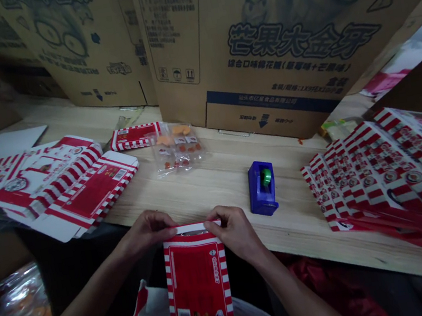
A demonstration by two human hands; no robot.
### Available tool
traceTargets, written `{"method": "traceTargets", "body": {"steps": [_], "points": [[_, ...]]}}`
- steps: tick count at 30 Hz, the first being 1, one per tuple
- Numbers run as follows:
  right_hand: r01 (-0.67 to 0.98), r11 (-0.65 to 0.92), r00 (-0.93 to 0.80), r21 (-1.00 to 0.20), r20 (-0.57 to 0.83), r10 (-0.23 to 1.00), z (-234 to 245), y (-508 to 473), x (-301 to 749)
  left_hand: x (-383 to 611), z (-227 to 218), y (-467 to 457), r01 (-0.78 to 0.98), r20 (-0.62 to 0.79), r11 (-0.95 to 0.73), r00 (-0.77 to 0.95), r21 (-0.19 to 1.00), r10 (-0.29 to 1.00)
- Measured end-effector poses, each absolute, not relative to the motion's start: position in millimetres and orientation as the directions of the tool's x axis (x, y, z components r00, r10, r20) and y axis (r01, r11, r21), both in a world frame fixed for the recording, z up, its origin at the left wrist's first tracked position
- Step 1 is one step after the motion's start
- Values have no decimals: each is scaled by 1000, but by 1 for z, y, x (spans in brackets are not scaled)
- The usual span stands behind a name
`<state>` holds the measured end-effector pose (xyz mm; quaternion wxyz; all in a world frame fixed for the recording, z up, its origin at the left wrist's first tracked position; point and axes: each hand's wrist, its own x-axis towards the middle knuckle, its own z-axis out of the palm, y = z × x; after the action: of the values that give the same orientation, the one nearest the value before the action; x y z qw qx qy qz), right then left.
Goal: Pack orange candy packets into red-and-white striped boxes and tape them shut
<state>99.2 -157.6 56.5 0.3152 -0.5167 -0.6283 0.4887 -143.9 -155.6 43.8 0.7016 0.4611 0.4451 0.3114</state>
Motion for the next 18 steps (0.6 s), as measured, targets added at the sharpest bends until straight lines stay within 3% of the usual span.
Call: {"method": "traceTargets", "body": {"steps": [6,12,15,18], "points": [[358,74,-307,-931,-43,951,62,-156,96,-149,44,-140,45,-293,317,520,947,803],[371,310,-374,-876,164,913,59,-171,106,-150,50,-150,215,-21,-128,578,968,816],[367,325,-323,-872,208,923,49,-178,111,-142,47,-161,193,94,-224,521,955,848],[365,330,-229,-870,260,938,38,-182,113,-124,34,-168,130,139,-202,383,971,913]]}}
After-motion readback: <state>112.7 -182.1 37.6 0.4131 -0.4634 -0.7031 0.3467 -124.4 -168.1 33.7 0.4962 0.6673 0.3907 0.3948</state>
